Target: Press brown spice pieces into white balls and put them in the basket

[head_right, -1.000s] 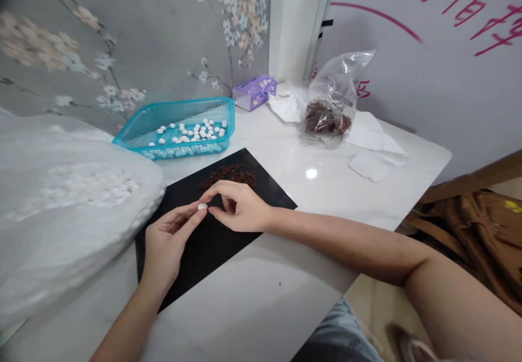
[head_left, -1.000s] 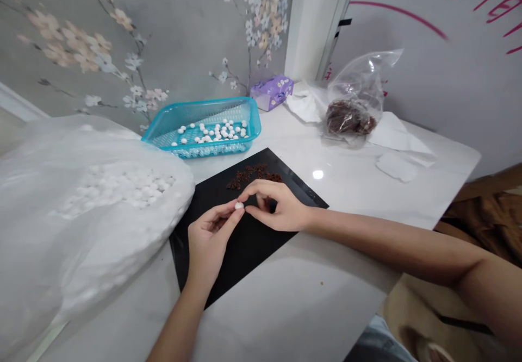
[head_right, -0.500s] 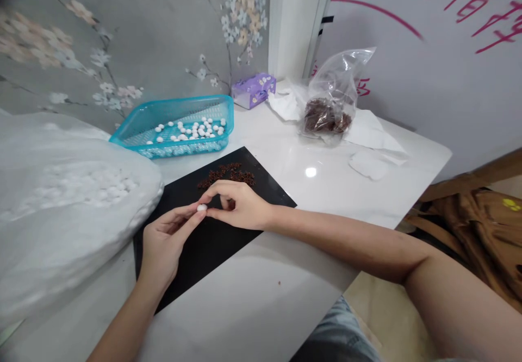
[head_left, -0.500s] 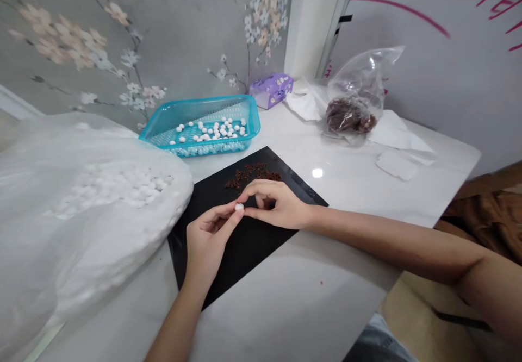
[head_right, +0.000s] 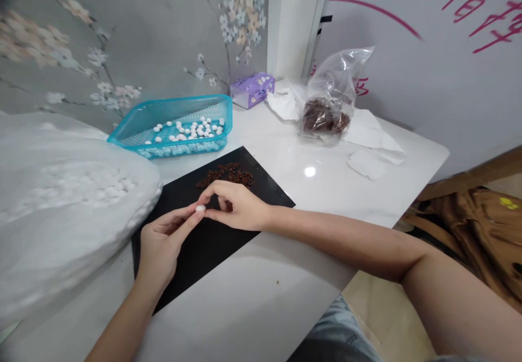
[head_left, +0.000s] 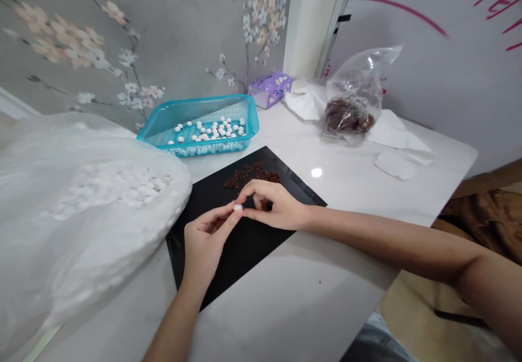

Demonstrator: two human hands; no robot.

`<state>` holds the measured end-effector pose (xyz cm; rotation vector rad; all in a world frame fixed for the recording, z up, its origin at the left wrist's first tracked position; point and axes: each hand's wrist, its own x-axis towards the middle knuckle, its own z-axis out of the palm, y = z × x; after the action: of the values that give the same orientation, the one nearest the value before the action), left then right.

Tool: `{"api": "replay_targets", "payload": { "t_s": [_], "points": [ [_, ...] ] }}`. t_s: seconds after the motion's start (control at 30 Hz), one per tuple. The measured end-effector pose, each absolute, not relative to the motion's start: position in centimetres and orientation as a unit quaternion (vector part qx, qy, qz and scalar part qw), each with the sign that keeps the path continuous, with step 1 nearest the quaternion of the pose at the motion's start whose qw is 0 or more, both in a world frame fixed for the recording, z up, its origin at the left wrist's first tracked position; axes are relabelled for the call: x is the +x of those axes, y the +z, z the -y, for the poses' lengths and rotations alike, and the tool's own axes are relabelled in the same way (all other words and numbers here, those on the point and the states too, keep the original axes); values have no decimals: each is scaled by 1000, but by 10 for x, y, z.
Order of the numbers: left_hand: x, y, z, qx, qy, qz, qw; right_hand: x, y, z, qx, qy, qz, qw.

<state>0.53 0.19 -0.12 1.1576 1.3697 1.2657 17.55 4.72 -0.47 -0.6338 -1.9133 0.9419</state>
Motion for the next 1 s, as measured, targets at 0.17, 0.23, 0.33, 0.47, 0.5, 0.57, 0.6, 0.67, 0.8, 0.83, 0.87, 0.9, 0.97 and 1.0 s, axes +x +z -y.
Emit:
{"api": "replay_targets", "payload": {
  "t_s": [0.17,0.23,0.33,0.47,0.5,0.57,0.6,0.67,0.8,0.83,0.87,0.9,0.97,1.0],
  "points": [
    [6,-1,-2,460,520,-554,458,177,-7,-48,-264,355,775,451],
    [6,-1,-2,461,519,-556,456,177,-8,-49,-262,338,786,446],
    [6,0,-2,464,518,-557,454,179,-9,-49,-253,318,804,434],
    [6,1,-2,467,509,-562,456,181,-8,-50,-246,298,825,413],
    [6,1,-1,467,506,-564,456,181,-8,-50,-243,296,828,410],
    [5,1,-1,467,502,-567,457,182,-7,-49,-235,291,835,403],
    [5,1,-1,467,499,-568,458,182,-7,-49,-231,288,840,398],
    [4,0,-1,466,496,-571,460,182,-6,-49,-228,278,850,385],
    [4,-1,-1,462,494,-572,463,182,-7,-48,-235,263,861,366],
    [4,-1,-1,463,493,-571,465,182,-8,-48,-235,258,863,366],
    [4,-1,0,463,493,-570,467,182,-8,-48,-233,252,864,368],
    [3,-1,0,464,491,-570,468,182,-8,-48,-230,245,866,370],
    [3,-2,0,463,489,-568,473,182,-8,-48,-222,231,871,373],
    [4,-1,0,462,487,-568,476,182,-8,-48,-221,227,873,372]
  ]
}}
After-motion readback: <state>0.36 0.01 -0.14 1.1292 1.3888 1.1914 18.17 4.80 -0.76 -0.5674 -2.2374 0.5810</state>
